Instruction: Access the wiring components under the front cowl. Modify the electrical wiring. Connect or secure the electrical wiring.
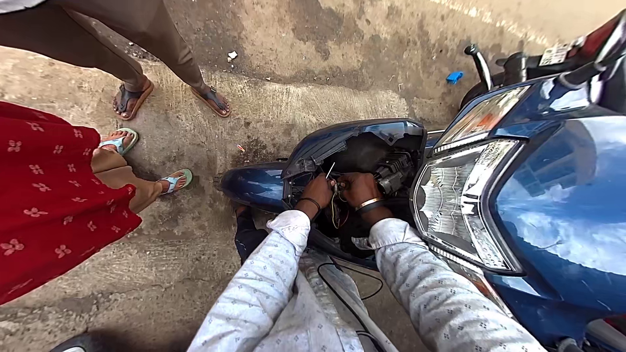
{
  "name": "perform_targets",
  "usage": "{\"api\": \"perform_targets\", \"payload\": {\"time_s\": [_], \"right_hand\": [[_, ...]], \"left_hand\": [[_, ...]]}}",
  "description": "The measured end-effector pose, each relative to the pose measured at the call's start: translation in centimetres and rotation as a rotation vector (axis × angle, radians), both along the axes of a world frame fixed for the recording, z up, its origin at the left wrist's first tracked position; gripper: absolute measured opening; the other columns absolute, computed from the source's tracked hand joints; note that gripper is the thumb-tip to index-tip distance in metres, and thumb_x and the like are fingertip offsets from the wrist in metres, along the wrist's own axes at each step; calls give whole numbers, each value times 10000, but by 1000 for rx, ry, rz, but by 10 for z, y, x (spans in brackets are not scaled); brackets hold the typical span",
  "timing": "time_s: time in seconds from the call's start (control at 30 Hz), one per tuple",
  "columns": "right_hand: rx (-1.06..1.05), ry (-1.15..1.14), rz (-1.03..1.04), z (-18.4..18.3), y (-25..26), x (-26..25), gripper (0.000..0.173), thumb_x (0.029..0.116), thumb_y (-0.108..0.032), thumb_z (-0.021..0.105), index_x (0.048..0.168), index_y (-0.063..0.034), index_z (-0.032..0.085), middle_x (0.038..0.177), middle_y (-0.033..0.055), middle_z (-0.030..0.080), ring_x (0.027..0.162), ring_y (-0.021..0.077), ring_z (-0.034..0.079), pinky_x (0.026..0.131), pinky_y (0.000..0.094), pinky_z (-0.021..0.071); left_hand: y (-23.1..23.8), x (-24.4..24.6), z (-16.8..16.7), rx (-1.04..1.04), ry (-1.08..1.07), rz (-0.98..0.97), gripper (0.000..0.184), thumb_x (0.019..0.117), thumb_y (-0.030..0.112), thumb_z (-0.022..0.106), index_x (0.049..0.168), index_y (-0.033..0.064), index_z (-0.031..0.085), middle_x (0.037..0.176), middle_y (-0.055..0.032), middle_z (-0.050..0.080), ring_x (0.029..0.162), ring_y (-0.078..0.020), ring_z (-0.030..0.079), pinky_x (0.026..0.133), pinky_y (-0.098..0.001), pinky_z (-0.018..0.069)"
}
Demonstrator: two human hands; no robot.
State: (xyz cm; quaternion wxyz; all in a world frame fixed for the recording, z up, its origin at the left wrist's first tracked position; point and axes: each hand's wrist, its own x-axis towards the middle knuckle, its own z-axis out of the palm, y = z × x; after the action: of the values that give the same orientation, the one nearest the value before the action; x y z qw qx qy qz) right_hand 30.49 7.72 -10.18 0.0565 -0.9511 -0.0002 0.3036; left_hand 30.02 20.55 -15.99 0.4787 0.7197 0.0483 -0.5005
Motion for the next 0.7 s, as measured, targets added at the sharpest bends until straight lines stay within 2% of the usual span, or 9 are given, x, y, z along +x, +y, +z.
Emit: {"api": "perform_targets", "payload": {"time_s": [0.17, 0.3, 0.4, 0.53, 0.57, 0.63, 0.7], "right_hand": [[-155, 145, 80, 2, 12, 8, 193, 918, -91, 661, 1074, -86, 775, 1042, 189, 756, 1023, 410, 715, 878, 609, 545], [-252, 274, 114, 5, 21, 18, 237, 892, -108, 699, 1123, -85, 746, 1092, 218, 730, 1064, 435, 692, 855, 628, 545], [-220, 224, 102, 1, 16, 12, 226, 867, -128, 729, 1087, -89, 760, 1047, 204, 744, 1030, 430, 702, 847, 626, 542], [-164, 192, 99, 3, 12, 8, 215, 905, -113, 700, 1108, -72, 758, 1062, 212, 744, 1041, 435, 702, 892, 630, 533], [-134, 190, 89, 4, 8, 6, 241, 919, -106, 685, 1148, -52, 736, 1079, 225, 735, 1048, 443, 697, 900, 632, 532], [-58, 210, 8, 9, 4, -1, 423, 927, -69, 669, 1347, -33, 624, 1125, 259, 711, 1066, 461, 685, 925, 641, 521], [16, 208, -114, 14, 1, -15, 616, 929, -58, 657, 1516, -78, 471, 1144, 262, 705, 1059, 452, 690, 934, 632, 524]], "left_hand": [[3, 0, -1, -32, -16, 12, 394, 1121, 279, 424, 1352, -23, 528, 1217, -260, 651, 1148, -395, 651, 1007, -569, 500], [4, 1, -3, -55, -10, 29, 371, 1116, 267, 447, 1336, -17, 538, 1197, -252, 658, 1103, -387, 669, 978, -571, 518], [3, 0, 0, -26, -23, 29, 355, 1110, 264, 457, 1314, -14, 544, 1186, -248, 659, 1106, -385, 666, 974, -571, 517], [-4, -5, 9, 11, -136, 65, 404, 1111, 215, 451, 1470, 29, 438, 1331, -258, 616, 1231, -408, 627, 1042, -577, 495], [-6, -6, 8, -15, -180, 82, 418, 1108, 205, 459, 1491, 36, 446, 1345, -262, 613, 1244, -410, 620, 1059, -580, 485], [-7, -6, 11, -55, -241, 90, 420, 1097, 210, 499, 1479, 36, 501, 1335, -259, 630, 1250, -400, 620, 1086, -571, 465], [-7, -3, 12, -53, -287, 65, 394, 1078, 212, 547, 1427, 31, 563, 1288, -243, 662, 1220, -383, 642, 1079, -556, 478]]}}
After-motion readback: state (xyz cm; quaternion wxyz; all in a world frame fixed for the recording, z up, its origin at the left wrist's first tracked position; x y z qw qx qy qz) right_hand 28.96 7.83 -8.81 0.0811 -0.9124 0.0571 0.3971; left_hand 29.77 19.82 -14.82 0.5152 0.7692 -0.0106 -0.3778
